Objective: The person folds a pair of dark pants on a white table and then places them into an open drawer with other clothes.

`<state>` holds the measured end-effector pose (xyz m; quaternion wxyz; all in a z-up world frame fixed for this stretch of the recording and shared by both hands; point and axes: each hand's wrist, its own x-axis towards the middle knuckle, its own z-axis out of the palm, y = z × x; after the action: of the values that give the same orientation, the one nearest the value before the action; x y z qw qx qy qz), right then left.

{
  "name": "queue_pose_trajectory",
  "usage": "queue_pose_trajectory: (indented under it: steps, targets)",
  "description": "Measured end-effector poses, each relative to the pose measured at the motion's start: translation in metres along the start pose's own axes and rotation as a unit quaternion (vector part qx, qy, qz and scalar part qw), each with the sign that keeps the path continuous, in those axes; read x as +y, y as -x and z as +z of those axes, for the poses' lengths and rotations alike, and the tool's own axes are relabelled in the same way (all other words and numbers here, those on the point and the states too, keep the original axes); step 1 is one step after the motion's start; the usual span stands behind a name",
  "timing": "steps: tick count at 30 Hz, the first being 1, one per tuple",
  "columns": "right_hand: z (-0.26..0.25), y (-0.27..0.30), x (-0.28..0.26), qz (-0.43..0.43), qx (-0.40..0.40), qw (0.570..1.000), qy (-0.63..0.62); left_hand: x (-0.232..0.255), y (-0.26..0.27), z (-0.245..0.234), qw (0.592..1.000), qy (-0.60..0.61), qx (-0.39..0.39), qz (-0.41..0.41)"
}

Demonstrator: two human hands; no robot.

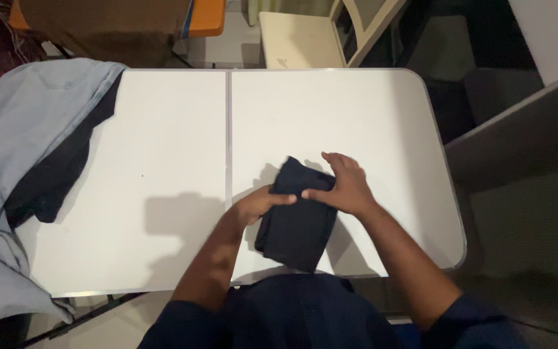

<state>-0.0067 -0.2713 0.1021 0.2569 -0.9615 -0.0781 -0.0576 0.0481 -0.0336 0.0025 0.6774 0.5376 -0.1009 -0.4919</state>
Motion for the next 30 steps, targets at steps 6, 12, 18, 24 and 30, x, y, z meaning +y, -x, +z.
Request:
queue_pose_trajectory:
  steps: [6,12,18,24,30]
  targets:
    - [0.008,-0.009,-0.005,0.182,-0.213,0.951,-0.131,0.014,-0.003,0.017,0.994,-0.101,-0.032,-0.018]
    - [0.008,-0.004,0.001,0.238,-0.134,0.944,-0.186,0.015,0.006,0.033,0.968,-0.250,0.034,-0.004]
    - [0.017,0.000,0.023,0.283,-0.076,0.933,-0.209,0.025,0.028,0.043,0.911,-0.385,0.145,0.012]
    - [0.026,-0.001,0.024,0.203,0.027,0.913,-0.351,0.079,0.042,0.037,0.842,-0.505,0.187,0.028]
    - [-0.012,0.006,0.020,-0.051,0.051,0.980,-0.186,0.057,0.039,0.018,0.531,-0.669,0.344,0.390]
